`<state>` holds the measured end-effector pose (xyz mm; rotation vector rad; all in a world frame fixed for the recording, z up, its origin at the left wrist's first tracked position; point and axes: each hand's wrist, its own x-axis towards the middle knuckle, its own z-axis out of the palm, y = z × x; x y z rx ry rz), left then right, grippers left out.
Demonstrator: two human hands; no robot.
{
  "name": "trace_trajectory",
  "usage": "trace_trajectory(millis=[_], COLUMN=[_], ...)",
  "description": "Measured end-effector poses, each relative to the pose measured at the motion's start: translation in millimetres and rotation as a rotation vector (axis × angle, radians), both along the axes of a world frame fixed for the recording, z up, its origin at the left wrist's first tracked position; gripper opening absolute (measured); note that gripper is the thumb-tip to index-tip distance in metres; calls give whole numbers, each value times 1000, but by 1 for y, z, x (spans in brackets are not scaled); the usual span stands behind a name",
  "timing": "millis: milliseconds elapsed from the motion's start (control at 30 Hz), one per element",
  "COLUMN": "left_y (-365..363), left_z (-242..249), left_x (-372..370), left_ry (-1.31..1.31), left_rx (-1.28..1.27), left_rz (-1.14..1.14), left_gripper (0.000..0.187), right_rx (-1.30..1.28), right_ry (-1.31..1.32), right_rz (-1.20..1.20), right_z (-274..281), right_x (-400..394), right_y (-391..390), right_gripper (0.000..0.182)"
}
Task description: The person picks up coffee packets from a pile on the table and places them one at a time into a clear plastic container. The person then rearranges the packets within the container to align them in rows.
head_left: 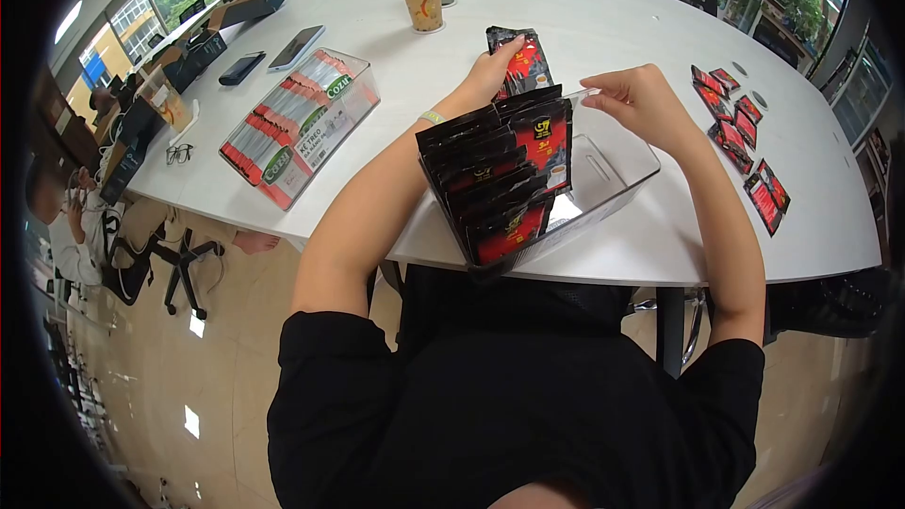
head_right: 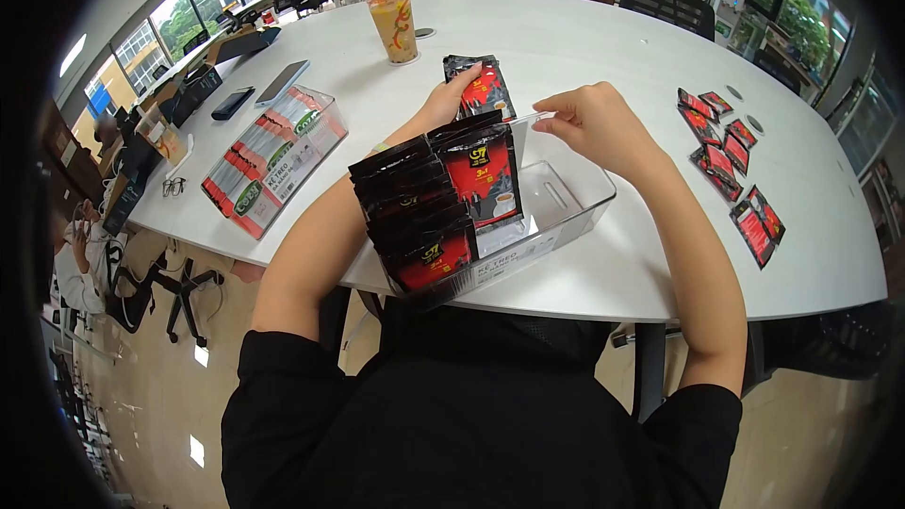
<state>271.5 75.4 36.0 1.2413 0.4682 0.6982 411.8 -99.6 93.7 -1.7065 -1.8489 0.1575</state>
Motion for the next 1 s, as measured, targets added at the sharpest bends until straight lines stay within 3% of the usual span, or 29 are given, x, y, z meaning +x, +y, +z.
trace_trajectory(millis=[67, 367, 500, 567, 600, 667, 833, 900, 1000], left_y=[-4, 3, -8, -15, -18, -24, -19, -17, -8], left_z=[4, -1, 8, 14, 18, 21, 14, 8, 6], left_x=[-3, 0, -6, -11, -13, -15, -5, -3, -3], left_ry=[30, 12, 41, 111, 110, 135, 123, 104, 152], left_rx=[-30, -67, -52, -23, -22, 9, 127, 218, 127], left_rz=[-2, -73, -70, -119, -124, -143, -109, -98, -80], left_gripper=[39, 38, 38, 41, 41, 39, 36, 42, 49], right_rx=[72, -162, -206, -368, -367, -265, -184, -185, -233], right_ry=[-249, -432, -411, 232, 233, 541, 464, 397, 421], right_rz=[-97, -301, -179, 153, 148, 71, 55, 141, 189], right_z=[5, 33, 36, 24, 18, 3, -6, -6, -4], right_x=[-5, -7, 17, 49, 56, 69, 42, 35, 29], right_y=[-6, -27, -27, -16, -7, 13, 63, 78, 85], right_gripper=[22, 20, 24, 23, 23, 30, 29, 39, 30])
